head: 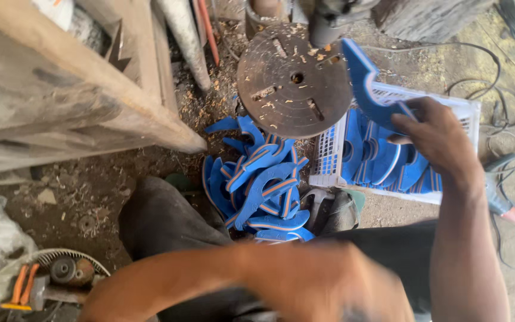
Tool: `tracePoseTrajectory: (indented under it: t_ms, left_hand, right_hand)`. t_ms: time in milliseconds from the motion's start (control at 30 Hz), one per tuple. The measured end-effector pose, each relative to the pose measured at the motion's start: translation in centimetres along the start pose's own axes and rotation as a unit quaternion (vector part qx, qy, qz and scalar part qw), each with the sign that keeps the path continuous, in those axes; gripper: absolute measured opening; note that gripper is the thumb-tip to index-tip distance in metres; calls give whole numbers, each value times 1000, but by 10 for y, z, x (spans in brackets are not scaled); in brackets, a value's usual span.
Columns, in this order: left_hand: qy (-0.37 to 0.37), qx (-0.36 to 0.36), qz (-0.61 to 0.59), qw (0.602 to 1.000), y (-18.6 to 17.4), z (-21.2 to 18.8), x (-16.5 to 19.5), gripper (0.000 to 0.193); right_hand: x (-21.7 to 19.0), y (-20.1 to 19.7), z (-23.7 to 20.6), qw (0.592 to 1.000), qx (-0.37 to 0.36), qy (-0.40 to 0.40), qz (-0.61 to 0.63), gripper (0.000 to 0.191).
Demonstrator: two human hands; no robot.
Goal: The person sits on the floor and repeatedly presses the edges of blue flip-flops against a rotating grinding wheel to smooth or shape them. They handle the sandals one at a time, rotating them to grind different edges, then place them into a white plastic crate.
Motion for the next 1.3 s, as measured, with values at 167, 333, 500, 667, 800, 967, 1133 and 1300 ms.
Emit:
tracePoseTrajectory:
  t_ms: [167, 333, 500, 667, 800, 967, 1133, 1300]
  left_hand:
    - [-279, 536, -89, 792, -125, -31, -97, 57]
    - [-336, 659, -95, 667, -175, -81, -161, 84]
    - [-228, 691, -155, 668, -206, -94, -166, 76]
    - [-180, 715, -193, 647, -222, -108, -186, 69]
    - [-161, 724, -183, 645, -230, -111, -196, 69]
    - [-149, 745, -142, 634, -237, -111, -193, 67]
    - [-142, 745, -141, 636, -238, -113, -192, 66]
    - [-132, 748, -128, 638, -237, -109, -192, 66]
  right_hand:
    - [1, 34, 12, 994, -49, -41, 88, 37]
    - [-10, 69, 28, 981, -88, -96, 147, 36]
    - [-19, 84, 43, 984, -65, -153, 65, 38]
    - [-23, 96, 62, 957, -29, -147, 248, 38]
    - [-29, 105, 74, 940, -42, -135, 312, 33]
    - [-37, 116, 78, 937, -48, -139, 316, 29]
    - [-37, 122, 81, 934, -48, -137, 327, 25]
    - [-35, 121, 84, 932, -33, -143, 330, 24]
Point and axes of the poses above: each hand's wrist, its own z-axis towards the middle knuckle, its own y-axis out of the palm, x = y × z, the point moved 2 cm from there along z, towards the middle knuckle, and after that the axes turned 7 degrees about y, right-handed, at the moved point
